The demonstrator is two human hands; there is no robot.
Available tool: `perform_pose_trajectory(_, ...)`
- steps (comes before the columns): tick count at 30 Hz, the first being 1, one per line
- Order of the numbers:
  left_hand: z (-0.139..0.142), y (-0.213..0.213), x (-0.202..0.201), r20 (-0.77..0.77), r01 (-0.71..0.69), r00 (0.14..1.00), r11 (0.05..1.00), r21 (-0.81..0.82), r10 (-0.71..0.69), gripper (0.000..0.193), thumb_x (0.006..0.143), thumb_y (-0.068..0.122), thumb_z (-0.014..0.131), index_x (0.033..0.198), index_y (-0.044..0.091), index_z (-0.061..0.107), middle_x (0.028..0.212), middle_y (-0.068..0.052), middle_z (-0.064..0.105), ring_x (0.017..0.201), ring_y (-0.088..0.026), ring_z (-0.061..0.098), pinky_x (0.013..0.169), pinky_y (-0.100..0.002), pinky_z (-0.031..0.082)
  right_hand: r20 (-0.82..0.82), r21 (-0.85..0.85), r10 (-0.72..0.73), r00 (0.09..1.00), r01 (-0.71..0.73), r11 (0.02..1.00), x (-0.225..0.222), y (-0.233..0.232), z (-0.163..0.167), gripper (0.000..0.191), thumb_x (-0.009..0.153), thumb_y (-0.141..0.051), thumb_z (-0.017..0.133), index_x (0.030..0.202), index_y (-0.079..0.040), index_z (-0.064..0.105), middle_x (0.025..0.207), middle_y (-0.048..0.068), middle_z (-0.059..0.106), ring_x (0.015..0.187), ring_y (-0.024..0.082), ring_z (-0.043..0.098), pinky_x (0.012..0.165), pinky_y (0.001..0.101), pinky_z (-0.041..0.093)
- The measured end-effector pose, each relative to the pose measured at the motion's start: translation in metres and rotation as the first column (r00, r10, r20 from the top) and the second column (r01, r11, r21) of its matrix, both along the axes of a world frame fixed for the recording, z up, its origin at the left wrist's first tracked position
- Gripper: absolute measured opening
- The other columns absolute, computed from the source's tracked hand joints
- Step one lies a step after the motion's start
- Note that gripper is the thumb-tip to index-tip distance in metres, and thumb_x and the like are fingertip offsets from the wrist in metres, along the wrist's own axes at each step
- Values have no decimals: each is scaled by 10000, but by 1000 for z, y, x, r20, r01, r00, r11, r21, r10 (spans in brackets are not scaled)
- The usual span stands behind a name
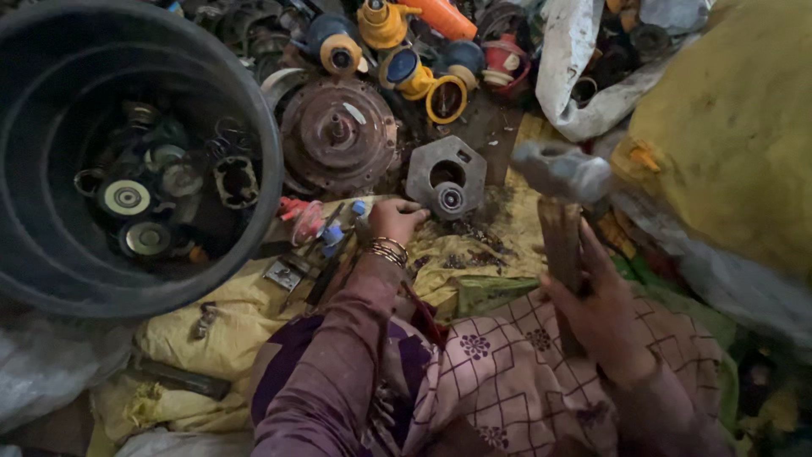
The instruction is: The person sits on the floor and uses a hammer and metal block to repeatedly strike and separate small metal components. They handle the parts by hand, inspect them, and place separated pieces into a nearby bucket.
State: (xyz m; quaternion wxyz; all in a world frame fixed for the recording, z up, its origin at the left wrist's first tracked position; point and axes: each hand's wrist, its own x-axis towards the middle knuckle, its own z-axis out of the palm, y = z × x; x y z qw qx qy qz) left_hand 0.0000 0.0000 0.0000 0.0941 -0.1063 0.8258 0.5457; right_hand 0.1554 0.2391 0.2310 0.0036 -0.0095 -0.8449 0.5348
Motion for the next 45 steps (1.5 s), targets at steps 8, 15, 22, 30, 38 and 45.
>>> perform_pose_trajectory(8,-4,6,8,57,-60,997,988,141,53,262,743,171,903,923,11,802,793,-103,794,655,-173,755,624,-321,594,254,28,-49,966,43,999,-22,-22,-104,759,939,-188,729,1623,-162,400,959,178,686,655,175,603,536,333,498)
perform_pose_trajectory(15,-10,9,5,113,-78,993,949,306,45,172,779,115,837,909,9,798,805,-113,801,669,-185,769,630,-321,611,223,-54,-186,957,203,978,-13,-9,-51,707,971,-141,590,1618,-208,311,819,73,699,564,121,636,451,310,552)
perform_pose_trajectory(22,-4,4,8,-29,-18,999,1000,2,18,229,722,210,874,899,73,825,828,-110,793,738,-220,769,710,-344,584,138,73,-151,979,142,987,11,-11,-73,569,1004,-143,612,1547,-120,445,847,81,694,609,113,620,521,312,546)
perform_pose_trajectory(30,12,0,7,-33,31,999,994,-107,-34,249,786,290,880,807,56,799,757,-115,759,698,-286,724,696,-430,565,-94,10,50,994,-49,999,-11,7,-124,522,1119,-181,622,1581,-18,441,1309,116,669,1056,148,644,787,341,546)
perform_pose_trajectory(38,-20,10,4,23,115,993,982,150,-119,361,760,350,853,874,27,740,801,-128,762,712,-281,758,663,-427,609,219,-36,-223,950,236,971,-8,-1,-50,676,1010,-196,588,1641,-184,344,832,65,690,607,122,617,511,335,531)
perform_pose_trajectory(45,-21,8,9,-13,291,952,920,-264,-305,448,757,366,959,794,-28,750,757,-183,734,690,-310,696,673,-411,555,254,-115,-200,946,235,965,-6,-2,-49,686,1017,-180,603,1650,-182,340,811,50,682,599,99,602,501,324,513)
